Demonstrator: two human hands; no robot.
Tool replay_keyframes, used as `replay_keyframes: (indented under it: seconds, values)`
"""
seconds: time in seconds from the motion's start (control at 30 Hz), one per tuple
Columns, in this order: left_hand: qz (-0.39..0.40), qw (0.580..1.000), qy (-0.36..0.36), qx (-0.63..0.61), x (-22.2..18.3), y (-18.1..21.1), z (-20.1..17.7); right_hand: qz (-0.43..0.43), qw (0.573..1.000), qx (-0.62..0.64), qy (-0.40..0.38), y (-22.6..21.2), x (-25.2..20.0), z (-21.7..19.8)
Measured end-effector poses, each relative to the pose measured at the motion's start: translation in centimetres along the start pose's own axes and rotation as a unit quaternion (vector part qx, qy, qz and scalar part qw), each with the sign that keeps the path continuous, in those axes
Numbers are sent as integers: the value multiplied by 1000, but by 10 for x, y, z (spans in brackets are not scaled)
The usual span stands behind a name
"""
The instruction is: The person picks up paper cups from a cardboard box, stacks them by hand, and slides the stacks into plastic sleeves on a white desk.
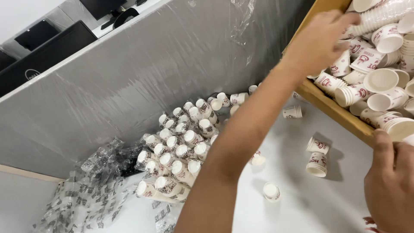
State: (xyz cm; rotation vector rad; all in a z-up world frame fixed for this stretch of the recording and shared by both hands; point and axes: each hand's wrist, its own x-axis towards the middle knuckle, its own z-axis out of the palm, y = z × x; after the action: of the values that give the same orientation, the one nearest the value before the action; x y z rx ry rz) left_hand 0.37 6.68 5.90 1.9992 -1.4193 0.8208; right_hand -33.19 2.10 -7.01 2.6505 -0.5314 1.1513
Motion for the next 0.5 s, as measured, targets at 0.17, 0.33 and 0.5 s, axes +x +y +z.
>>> replay_keyframes:
  seconds: [0.17,0.33,0.5]
  values:
    - [-7,998,28,48,30,4,116,-47,994,-95,35,2,-14,0]
    - [-119,992,-21,30,27,-3,102,-65,968,-226,87,-4,0,-15]
    - [-140,982,-42,120,19,-2,91,-65,965,-240,81,-10,7,-26]
